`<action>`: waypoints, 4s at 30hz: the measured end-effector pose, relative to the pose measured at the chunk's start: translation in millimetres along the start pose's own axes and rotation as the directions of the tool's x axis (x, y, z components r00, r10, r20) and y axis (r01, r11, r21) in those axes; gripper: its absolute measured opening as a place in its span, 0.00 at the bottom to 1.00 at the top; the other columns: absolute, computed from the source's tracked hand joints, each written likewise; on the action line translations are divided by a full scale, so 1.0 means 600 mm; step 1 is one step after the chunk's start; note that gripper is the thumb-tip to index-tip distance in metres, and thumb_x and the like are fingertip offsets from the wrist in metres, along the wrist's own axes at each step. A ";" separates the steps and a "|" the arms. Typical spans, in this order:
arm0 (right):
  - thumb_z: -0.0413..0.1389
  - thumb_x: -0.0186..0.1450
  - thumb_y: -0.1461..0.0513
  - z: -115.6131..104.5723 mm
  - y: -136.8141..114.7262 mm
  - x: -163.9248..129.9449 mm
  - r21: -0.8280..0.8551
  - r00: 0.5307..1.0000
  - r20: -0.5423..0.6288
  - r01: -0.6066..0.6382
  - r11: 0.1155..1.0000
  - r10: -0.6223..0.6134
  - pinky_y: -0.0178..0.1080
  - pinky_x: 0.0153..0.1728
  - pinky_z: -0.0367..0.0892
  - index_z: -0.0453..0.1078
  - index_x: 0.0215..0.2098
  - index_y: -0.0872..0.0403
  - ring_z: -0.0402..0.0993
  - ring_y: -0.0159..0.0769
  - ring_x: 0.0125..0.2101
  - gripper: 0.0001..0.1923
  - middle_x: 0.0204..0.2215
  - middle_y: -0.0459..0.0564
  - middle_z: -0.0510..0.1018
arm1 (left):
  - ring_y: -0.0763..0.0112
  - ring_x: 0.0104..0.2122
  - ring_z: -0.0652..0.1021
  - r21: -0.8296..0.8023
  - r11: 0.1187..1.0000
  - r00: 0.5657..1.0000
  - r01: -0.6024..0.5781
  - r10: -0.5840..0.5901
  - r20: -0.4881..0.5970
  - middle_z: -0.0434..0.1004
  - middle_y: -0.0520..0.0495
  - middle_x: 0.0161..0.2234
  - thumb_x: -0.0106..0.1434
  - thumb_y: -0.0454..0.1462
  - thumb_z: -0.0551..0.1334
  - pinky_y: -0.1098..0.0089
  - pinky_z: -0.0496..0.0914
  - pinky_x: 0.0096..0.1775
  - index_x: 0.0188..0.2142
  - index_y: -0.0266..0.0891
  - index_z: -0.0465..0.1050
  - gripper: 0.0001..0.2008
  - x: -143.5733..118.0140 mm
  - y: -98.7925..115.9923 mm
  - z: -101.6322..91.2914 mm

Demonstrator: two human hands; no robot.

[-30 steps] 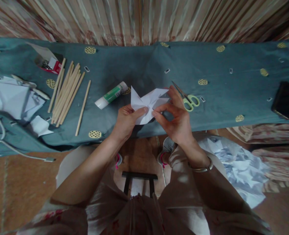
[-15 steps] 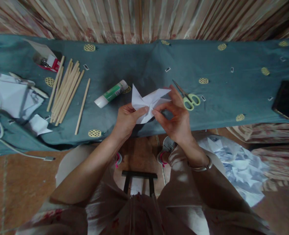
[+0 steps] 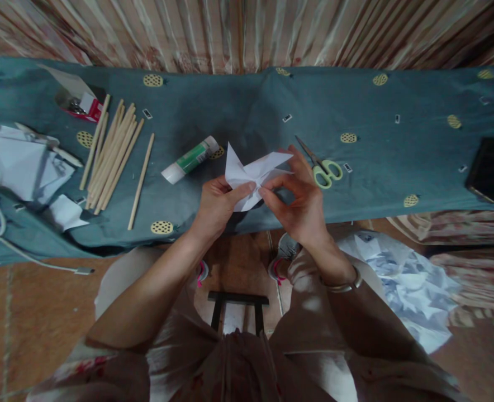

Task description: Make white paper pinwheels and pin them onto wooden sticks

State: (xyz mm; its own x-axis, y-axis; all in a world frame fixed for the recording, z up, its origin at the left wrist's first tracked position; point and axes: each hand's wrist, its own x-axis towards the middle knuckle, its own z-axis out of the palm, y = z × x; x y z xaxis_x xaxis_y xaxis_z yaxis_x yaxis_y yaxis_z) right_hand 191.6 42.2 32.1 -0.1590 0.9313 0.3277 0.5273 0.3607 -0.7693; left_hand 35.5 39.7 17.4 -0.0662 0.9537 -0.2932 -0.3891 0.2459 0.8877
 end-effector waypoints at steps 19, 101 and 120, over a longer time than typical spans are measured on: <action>0.61 0.60 0.64 0.003 -0.002 0.000 0.023 1.000 -0.002 0.003 1.000 -0.003 0.56 0.66 0.52 0.73 0.29 0.47 0.54 0.48 0.66 0.04 0.55 0.48 0.73 | 0.73 0.26 0.75 0.043 0.999 1.000 -0.016 0.017 -0.021 0.81 0.52 0.26 0.44 0.39 0.74 0.72 0.69 0.31 0.26 0.38 0.80 0.10 0.000 0.001 0.003; 0.63 0.56 0.46 -0.009 0.008 0.016 0.455 0.905 0.238 -0.425 0.783 0.353 0.33 0.19 0.46 0.71 0.17 0.54 0.51 0.25 0.18 0.22 0.14 0.40 0.60 | 0.71 0.26 0.77 0.198 0.979 0.999 0.039 -0.045 0.025 0.81 0.49 0.27 0.45 0.39 0.71 0.73 0.68 0.29 0.26 0.35 0.80 0.09 0.003 0.013 0.000; 0.67 0.52 0.49 -0.009 -0.001 0.016 0.426 0.899 0.240 -0.437 0.792 0.367 0.33 0.22 0.54 0.73 0.20 0.54 0.58 0.26 0.21 0.18 0.17 0.41 0.67 | 0.72 0.26 0.76 0.210 0.977 0.998 0.029 -0.040 0.047 0.81 0.50 0.26 0.45 0.38 0.72 0.73 0.68 0.29 0.25 0.37 0.81 0.08 0.000 0.013 0.000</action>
State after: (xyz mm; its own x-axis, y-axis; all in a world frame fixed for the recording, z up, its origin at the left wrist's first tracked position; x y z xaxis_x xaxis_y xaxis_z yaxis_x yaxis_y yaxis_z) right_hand 194.0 50.7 38.9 -0.1499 0.9815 -0.1192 0.1316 -0.0997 -0.9863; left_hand 32.3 41.7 24.5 -0.0073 0.9502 -0.3115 -0.1896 0.3046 0.9334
